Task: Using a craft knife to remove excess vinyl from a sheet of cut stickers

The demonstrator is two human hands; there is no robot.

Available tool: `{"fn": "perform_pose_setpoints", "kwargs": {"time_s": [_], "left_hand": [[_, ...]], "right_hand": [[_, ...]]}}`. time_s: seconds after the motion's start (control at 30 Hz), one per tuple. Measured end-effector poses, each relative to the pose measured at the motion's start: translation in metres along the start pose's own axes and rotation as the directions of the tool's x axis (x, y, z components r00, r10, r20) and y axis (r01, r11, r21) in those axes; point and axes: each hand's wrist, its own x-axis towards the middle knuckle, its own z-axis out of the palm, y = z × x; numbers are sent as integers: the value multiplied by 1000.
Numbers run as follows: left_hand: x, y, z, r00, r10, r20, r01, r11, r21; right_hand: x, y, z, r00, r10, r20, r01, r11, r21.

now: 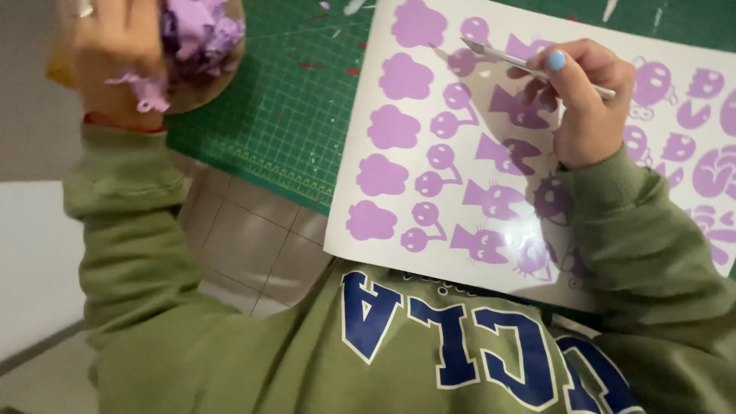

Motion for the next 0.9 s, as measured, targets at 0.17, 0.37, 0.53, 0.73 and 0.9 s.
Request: {"fn": "perform_pose_setpoints", "kwargs": {"time_s": [0.17,0.37,0.53,0.73,0.9], "left_hand": [[46,2,-61,997,-32,-74,6,945,-327],[39,-5,-66,992,-108,72,129,770,-625],[0,-18,-40,946,-186,266,314,734,-603],[7,-13,-36,913,-351,208,400,671,-625],[11,-13,-46,867,-408,287,451,396,-800]], "right_hand": [[2,3,-2,1000,11,14,-11,1000,25],[3,6,-2,999,44,18,-44,999,24],[2,7,-2,998,66,4,-67,997,33],[3,8,0,995,97,-15,-96,994,42],[3,7,0,998,60,6,-60,998,-8]]}}
